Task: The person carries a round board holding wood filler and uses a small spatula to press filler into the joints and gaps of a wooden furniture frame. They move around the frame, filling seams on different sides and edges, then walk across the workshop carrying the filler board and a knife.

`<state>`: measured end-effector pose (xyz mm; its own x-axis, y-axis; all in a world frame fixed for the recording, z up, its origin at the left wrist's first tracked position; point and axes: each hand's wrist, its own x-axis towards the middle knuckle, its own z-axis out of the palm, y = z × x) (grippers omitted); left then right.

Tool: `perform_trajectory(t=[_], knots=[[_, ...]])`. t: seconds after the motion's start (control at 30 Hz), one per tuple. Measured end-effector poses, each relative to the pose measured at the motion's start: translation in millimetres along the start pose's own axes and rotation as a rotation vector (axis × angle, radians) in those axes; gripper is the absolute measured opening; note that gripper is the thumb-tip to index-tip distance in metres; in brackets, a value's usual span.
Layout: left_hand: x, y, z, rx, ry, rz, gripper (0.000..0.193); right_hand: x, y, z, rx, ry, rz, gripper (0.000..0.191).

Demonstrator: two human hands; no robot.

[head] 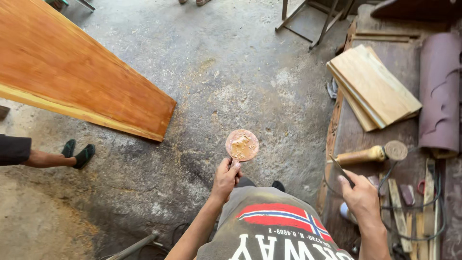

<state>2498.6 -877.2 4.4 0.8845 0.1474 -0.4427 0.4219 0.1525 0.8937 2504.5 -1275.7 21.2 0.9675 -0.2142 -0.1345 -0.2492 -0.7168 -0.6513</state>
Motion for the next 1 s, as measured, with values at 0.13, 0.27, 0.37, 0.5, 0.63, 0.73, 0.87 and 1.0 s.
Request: perform_trajectory(t=[0.13,0.27,0.37,0.5,0.63,0.73,0.87,1.0], knots=[[62.4,29.9,-0.1,-0.139,0.043,0.059,0.018,92.4,-64.4,4.2,0.052,0.021,-0.289,0.031],[146.2,59.9,-10.4,-0.354,0.216,0.018,0.034,185.0,-114.7,40.9,-0.048,-0.083,-0.268,0.033],[225.6,90.2,-28.2,-0.350,0.292,-0.034,0.033,255.1,-140.9,81.0,-0.057,-0.098,-0.293,0.034],[331.9,151.4,-58.4,-0.289,0.374,-0.004,0.027,352.8,-179.8,116.9,-0.107,-0.126,-0.274,0.037],[421.6,214.7,-77.6,-0.132,0.437,0.130,0.024,443.3,-224.2,141.0,-0.136,-0.153,-0.223,0.039],[480.7,256.0,-79.6,0.093,0.490,0.225,0.023,505.6,-250.7,159.5,-0.133,-0.138,-0.321,0.037],[549.0,306.1,-72.6,0.155,0.474,0.226,0.028,589.6,-282.5,197.9,-0.060,-0.204,-0.212,0.039],[621.2,335.0,-72.2,0.233,0.502,0.258,0.029,684.9,-319.5,256.8,-0.002,-0.304,-0.193,0.039]])
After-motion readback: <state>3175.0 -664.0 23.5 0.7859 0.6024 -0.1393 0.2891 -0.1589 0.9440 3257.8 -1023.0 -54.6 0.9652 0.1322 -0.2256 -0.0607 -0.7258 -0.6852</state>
